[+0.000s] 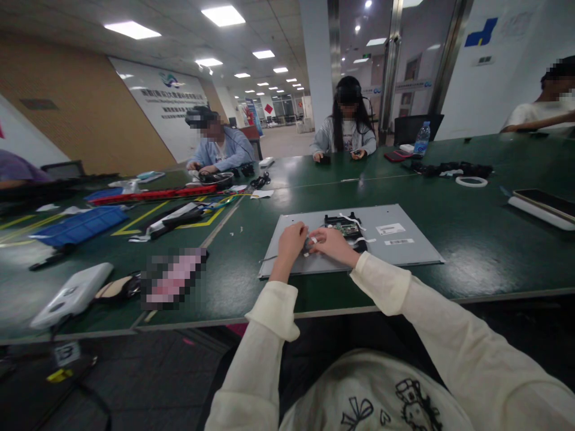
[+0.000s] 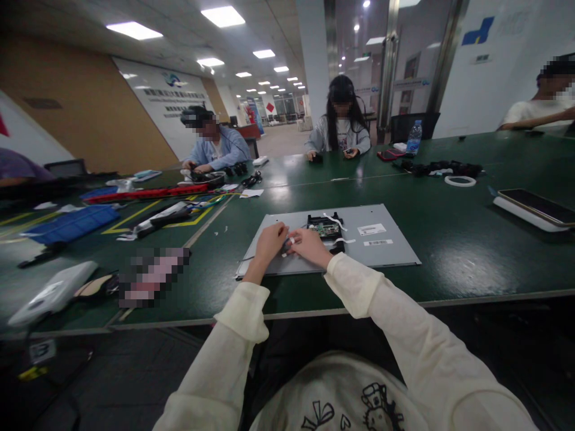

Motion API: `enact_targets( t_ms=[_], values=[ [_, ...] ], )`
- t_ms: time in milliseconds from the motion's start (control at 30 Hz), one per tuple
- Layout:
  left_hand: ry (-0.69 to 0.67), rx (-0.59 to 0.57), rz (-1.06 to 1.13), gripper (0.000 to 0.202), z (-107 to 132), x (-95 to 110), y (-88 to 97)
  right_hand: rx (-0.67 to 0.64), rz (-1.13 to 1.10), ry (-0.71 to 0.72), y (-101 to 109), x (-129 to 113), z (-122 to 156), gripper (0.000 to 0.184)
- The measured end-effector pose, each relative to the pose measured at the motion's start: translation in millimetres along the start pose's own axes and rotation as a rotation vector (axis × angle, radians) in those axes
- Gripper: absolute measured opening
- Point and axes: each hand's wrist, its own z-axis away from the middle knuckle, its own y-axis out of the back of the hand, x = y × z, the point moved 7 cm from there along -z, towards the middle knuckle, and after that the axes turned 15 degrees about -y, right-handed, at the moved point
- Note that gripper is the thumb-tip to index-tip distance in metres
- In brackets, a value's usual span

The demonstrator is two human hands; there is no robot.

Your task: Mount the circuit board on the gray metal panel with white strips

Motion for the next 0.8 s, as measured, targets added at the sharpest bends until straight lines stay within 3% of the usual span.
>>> enact_targets(
  t_ms=[267,400,633,800],
  values=[
    [0.001,-0.013,-0.028,0.026,0.7,2.4,1.1,0.198,0.503,0.282,8.7,-21.4,10.4,0.021],
    [-0.012,0.012,-0.027,0.028,0.6,3.0,2.1,0.326,0.629,0.398,14.5,-34.3,16.6,0.020],
    [0.040,0.006,-0.029,0.027,0.6,-1.6,1.9,0.251,0.661,0.425,10.7,-35.1,15.8,0.019],
    [0.058,0.039,0.002,0.031,1.2,-2.4,3.1,0.290,0.747,0.430,14.6,-35.1,14.6,0.021]
  ],
)
